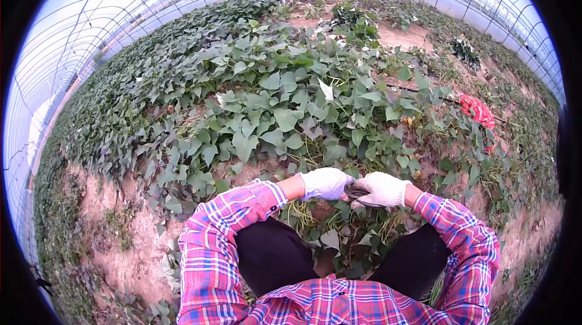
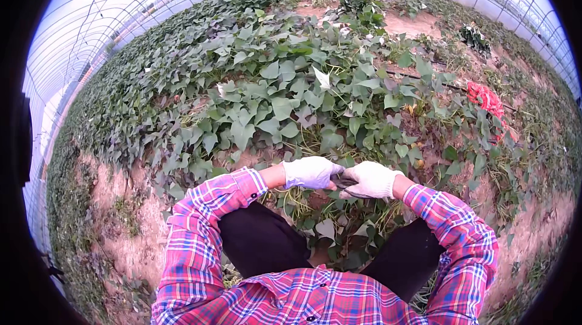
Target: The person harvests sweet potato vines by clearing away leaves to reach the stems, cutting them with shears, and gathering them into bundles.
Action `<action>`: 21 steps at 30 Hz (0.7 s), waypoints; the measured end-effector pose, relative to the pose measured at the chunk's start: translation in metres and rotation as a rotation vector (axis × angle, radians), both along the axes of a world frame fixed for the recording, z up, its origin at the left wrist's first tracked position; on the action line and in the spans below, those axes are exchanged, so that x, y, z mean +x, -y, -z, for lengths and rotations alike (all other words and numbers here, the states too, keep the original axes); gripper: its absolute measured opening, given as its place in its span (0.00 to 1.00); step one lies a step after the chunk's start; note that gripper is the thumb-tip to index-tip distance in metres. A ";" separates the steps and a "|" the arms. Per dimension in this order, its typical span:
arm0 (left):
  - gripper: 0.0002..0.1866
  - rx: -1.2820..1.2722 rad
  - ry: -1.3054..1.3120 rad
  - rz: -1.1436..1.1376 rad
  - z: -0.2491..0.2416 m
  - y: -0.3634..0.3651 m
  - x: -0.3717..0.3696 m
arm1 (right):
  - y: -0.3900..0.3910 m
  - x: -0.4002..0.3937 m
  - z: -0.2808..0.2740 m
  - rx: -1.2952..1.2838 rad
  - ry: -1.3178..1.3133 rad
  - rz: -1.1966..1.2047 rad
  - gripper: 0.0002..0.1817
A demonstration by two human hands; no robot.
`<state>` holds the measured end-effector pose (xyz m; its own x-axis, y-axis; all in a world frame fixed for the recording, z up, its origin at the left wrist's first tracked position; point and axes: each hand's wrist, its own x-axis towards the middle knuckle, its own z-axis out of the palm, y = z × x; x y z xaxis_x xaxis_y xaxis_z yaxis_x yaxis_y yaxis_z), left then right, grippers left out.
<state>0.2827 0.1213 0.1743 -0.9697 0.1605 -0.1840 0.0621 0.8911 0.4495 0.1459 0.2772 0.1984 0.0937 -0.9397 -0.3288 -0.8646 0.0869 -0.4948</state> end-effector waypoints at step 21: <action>0.07 -0.333 -0.276 0.229 0.030 -0.006 -0.009 | -0.006 0.000 -0.009 0.321 0.296 0.296 0.29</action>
